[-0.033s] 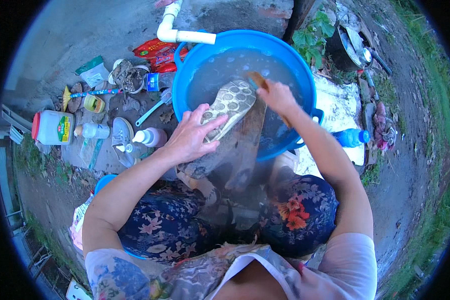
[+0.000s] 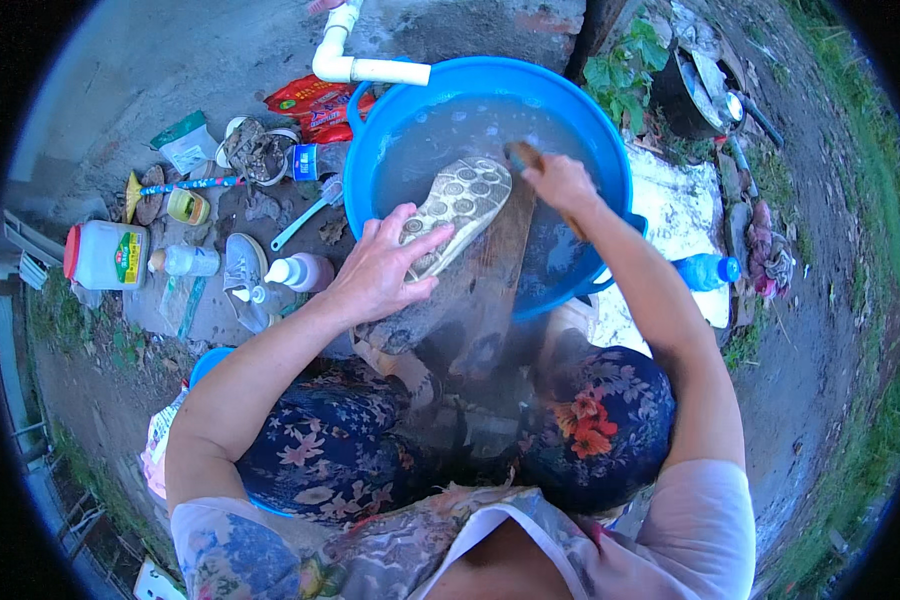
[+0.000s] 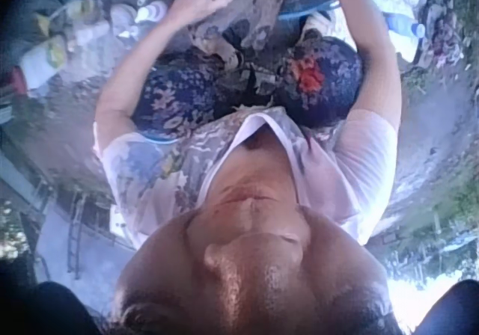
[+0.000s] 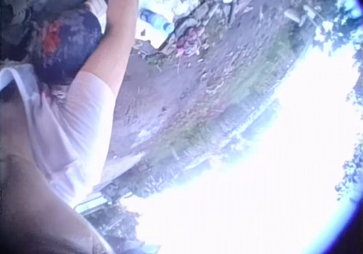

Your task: The person washes a single sneaker by hand using a brush and liquid detergent. They scrub the upper, sole, and sides, repeatedly rinse with water from a blue basin, and apply detergent from a bottle. The shoe is handled one at a time and remains in the basin during the process.

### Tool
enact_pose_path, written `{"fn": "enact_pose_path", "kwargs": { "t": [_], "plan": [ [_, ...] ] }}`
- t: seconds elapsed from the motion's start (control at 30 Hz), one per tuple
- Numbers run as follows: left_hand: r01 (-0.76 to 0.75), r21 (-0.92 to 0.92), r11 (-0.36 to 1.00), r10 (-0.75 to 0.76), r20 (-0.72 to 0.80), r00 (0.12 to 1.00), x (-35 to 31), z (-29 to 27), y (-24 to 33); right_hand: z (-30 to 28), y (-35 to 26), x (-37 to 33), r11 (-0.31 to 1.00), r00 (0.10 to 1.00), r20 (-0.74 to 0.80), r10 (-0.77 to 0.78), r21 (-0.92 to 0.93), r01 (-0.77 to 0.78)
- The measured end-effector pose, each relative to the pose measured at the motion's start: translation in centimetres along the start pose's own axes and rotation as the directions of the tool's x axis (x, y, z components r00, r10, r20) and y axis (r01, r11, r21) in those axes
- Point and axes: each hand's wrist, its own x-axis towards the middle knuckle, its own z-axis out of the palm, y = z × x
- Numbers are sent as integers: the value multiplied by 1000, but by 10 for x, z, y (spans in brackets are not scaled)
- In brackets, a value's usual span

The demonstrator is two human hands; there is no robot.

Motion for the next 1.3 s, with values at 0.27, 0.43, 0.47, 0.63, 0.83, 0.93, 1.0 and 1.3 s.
{"fn": "enact_pose_path", "kwargs": {
  "t": [0.27,0.43,0.47,0.63,0.83,0.93,1.0,1.3],
  "plan": [
    [40,48,998,-38,-50,998,4,1,-6,-26,-13,-63,945,965,-116,-237,202,257],
    [-30,27,999,32,-76,997,10,5,-4,-6,-35,-88,880,885,-117,-450,112,462],
    [-3,-47,999,-4,-130,991,9,9,-10,-11,-42,-75,941,935,-110,-338,-6,340],
    [251,-511,822,-327,-63,943,1,19,-23,-13,-62,-110,797,807,-5,-591,151,585],
    [218,-494,841,-300,-91,950,0,16,-20,-15,-64,-91,819,825,-13,-565,-134,558],
    [230,-502,834,-306,-73,949,11,12,-19,-15,-27,-36,965,962,-91,-259,-64,254],
    [245,-484,840,-301,-41,953,14,14,-17,-5,-3,-18,986,982,-92,-164,17,166],
    [236,-822,518,-397,13,918,41,38,-52,-6,-7,-57,954,960,-177,-215,173,245]
  ]
}}
